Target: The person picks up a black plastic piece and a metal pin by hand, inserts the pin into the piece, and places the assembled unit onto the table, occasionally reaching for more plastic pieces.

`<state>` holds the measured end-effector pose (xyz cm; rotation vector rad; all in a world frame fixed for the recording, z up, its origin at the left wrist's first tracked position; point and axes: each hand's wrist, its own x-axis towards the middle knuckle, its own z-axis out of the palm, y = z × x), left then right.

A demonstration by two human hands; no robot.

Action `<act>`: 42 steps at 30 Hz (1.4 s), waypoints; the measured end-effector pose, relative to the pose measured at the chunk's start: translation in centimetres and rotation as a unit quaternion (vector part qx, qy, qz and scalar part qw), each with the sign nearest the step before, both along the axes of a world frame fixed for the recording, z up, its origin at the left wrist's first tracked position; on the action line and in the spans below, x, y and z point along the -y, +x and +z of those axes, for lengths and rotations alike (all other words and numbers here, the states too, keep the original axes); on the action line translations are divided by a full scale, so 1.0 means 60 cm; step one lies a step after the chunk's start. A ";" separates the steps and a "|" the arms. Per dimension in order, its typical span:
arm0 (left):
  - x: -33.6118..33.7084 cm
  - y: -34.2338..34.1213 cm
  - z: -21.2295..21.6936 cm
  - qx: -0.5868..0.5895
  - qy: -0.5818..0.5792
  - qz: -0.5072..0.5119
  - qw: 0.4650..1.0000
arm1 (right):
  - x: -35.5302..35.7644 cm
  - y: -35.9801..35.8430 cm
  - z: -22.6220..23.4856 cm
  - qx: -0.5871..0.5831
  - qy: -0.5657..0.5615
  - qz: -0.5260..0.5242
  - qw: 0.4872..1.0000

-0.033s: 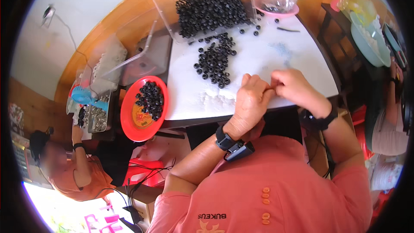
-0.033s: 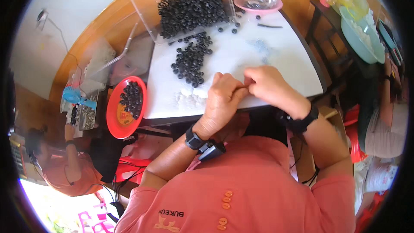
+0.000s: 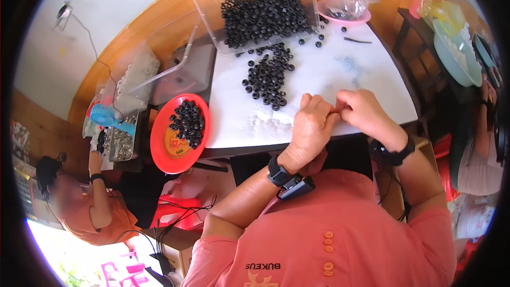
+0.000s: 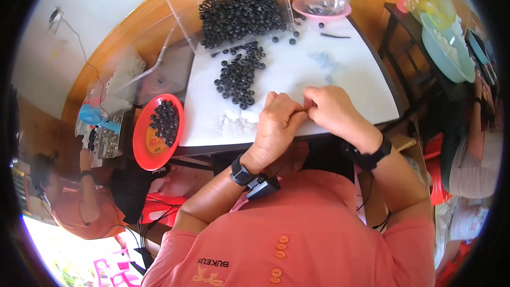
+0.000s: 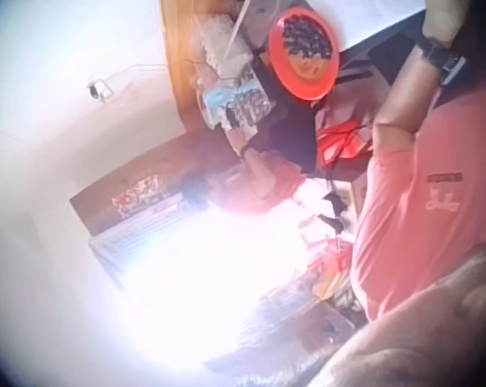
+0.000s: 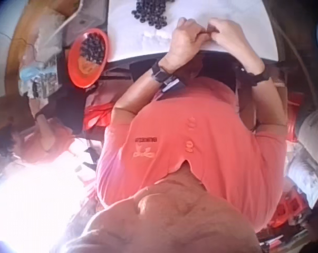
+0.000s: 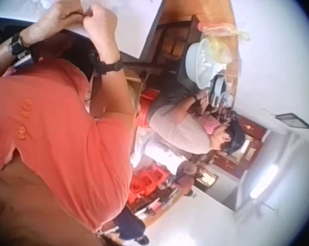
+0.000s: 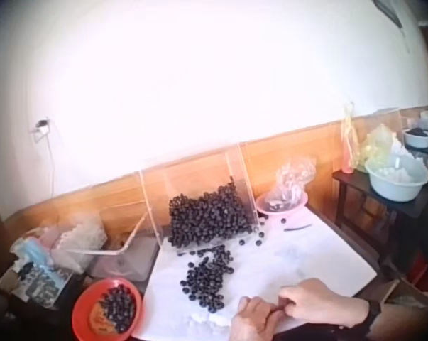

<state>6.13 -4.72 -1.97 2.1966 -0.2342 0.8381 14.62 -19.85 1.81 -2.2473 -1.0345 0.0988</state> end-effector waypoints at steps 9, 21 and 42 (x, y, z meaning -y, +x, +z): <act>0.004 -0.027 0.015 0.076 0.152 0.037 0.985 | 0.008 -0.033 -0.018 -0.164 0.204 -0.074 0.962; -0.361 -0.171 0.049 -0.051 0.264 0.422 0.866 | 0.025 -0.052 -0.050 -0.063 0.344 -0.082 0.933; -0.031 0.027 0.026 -0.021 0.315 0.139 0.939 | 0.030 -0.056 -0.054 -0.016 0.368 -0.063 0.928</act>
